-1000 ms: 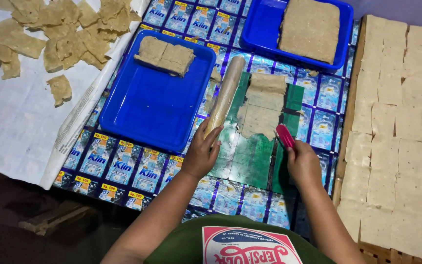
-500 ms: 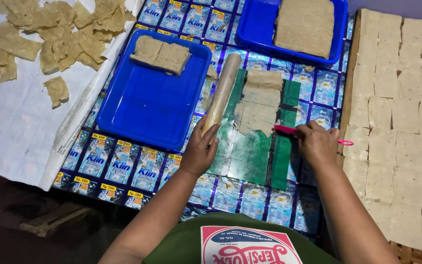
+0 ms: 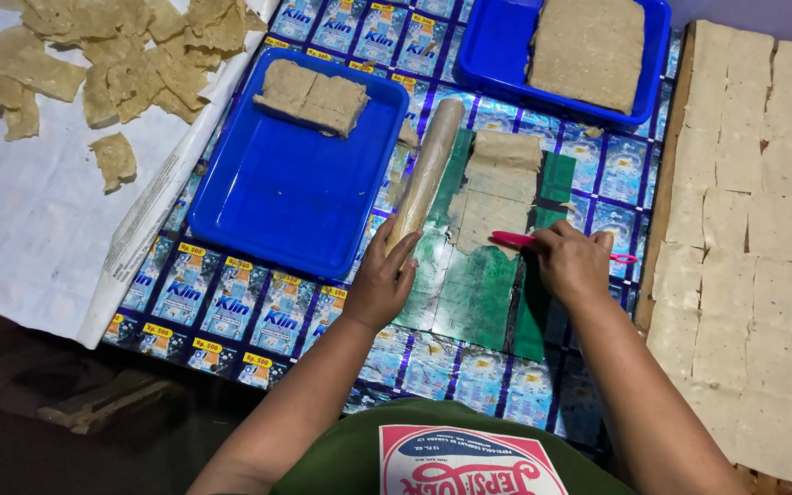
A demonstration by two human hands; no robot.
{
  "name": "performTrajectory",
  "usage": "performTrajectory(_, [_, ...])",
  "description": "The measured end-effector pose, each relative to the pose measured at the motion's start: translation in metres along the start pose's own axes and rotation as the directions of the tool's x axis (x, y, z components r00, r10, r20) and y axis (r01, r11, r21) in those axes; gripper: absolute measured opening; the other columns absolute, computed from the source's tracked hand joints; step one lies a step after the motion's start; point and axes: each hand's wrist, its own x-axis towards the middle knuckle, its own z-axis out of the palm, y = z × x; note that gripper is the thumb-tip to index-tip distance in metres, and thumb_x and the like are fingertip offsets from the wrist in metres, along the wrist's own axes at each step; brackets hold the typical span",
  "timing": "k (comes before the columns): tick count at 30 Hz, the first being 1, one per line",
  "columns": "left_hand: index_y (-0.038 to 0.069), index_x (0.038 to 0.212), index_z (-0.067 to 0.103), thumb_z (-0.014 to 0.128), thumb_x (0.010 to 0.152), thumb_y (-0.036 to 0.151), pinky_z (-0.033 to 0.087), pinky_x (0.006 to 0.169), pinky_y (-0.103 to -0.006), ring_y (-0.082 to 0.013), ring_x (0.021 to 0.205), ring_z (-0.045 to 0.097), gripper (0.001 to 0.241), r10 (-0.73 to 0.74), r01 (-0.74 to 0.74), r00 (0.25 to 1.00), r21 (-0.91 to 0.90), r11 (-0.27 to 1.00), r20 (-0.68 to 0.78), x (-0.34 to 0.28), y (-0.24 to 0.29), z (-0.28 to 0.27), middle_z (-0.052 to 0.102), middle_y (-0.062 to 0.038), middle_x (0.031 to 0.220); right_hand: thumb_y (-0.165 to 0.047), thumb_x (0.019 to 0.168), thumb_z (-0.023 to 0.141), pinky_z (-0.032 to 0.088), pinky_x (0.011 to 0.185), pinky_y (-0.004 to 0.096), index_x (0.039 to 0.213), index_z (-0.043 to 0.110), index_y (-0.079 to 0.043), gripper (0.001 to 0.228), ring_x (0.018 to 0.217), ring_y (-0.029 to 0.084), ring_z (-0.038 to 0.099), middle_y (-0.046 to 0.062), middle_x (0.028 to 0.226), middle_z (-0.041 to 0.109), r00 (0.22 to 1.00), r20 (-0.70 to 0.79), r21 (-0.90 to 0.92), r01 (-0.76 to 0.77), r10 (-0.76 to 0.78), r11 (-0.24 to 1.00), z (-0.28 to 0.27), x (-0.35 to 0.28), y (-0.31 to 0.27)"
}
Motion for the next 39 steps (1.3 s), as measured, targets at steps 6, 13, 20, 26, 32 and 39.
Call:
performTrajectory(6, [0.027,0.148,0.053,0.055,0.104,0.019,0.042,0.114,-0.0545,-0.0453,0.142,0.043,0.045,-0.013,0.013,1.0,-0.027,1.0,0.013,0.001,0.003,-0.004,0.037,-0.024,0.156,-0.038,0.087,0.064,0.037,0.092,0.037,0.098,0.066,-0.043,0.012,0.091,0.011,0.066,-0.015,0.095,0.061,0.999,0.031,0.034,0.032,-0.033,0.999,0.004,0.014,-0.02])
performTrajectory(13, [0.028,0.148,0.052,0.054,0.104,0.021,0.042,0.113,-0.0548,-0.0447,0.143,0.042,0.044,-0.025,0.026,0.999,-0.025,0.999,0.02,0.002,0.0,-0.002,0.037,-0.024,0.156,-0.036,0.088,0.063,0.035,0.09,0.039,0.099,0.067,-0.042,0.013,0.091,0.014,0.066,-0.014,0.095,0.061,0.997,0.045,0.133,0.057,-0.063,0.989,-0.004,0.028,-0.055])
performTrajectory(20, [0.028,0.147,0.054,0.056,0.103,0.019,0.043,0.113,-0.0535,-0.0435,0.143,0.043,0.044,-0.016,0.016,1.0,-0.024,1.0,0.0,0.001,0.0,-0.003,0.038,-0.023,0.155,-0.033,0.1,0.066,0.056,0.085,0.052,0.12,0.067,-0.021,0.023,0.103,0.039,0.07,0.011,0.106,0.07,0.946,0.144,0.428,-0.326,0.292,0.843,-0.001,-0.006,-0.004])
performTrajectory(26, [0.027,0.146,0.054,0.057,0.103,0.017,0.043,0.114,-0.0539,-0.0445,0.142,0.043,0.045,-0.007,0.007,1.0,-0.034,0.999,0.0,0.002,0.005,-0.003,0.038,-0.023,0.155,-0.032,0.102,0.064,0.058,0.084,0.052,0.121,0.067,-0.023,0.021,0.102,0.039,0.07,0.008,0.109,0.066,0.904,0.162,0.365,-0.428,0.397,0.827,0.014,-0.041,0.009])
performTrajectory(32, [0.025,0.145,0.055,0.058,0.102,0.015,0.043,0.113,-0.0542,-0.0451,0.141,0.044,0.045,0.007,-0.007,1.0,-0.038,0.999,-0.021,0.004,0.009,-0.006,0.038,-0.023,0.155,-0.031,0.099,0.067,0.06,0.082,0.052,0.114,0.073,-0.023,0.019,0.098,0.04,0.071,0.007,0.105,0.069,0.929,0.193,0.388,-0.367,0.315,0.845,-0.016,-0.06,-0.001])
performTrajectory(39, [0.024,0.144,0.058,0.06,0.1,0.015,0.043,0.113,-0.0532,-0.0455,0.14,0.045,0.045,0.03,-0.032,0.998,-0.034,0.999,-0.05,0.003,0.007,-0.002,0.04,-0.023,0.154,-0.027,0.099,0.064,0.059,0.086,0.054,0.118,0.07,-0.02,0.021,0.099,0.044,0.069,0.011,0.109,0.066,0.922,0.18,0.382,-0.387,0.343,0.839,-0.012,-0.063,-0.02])
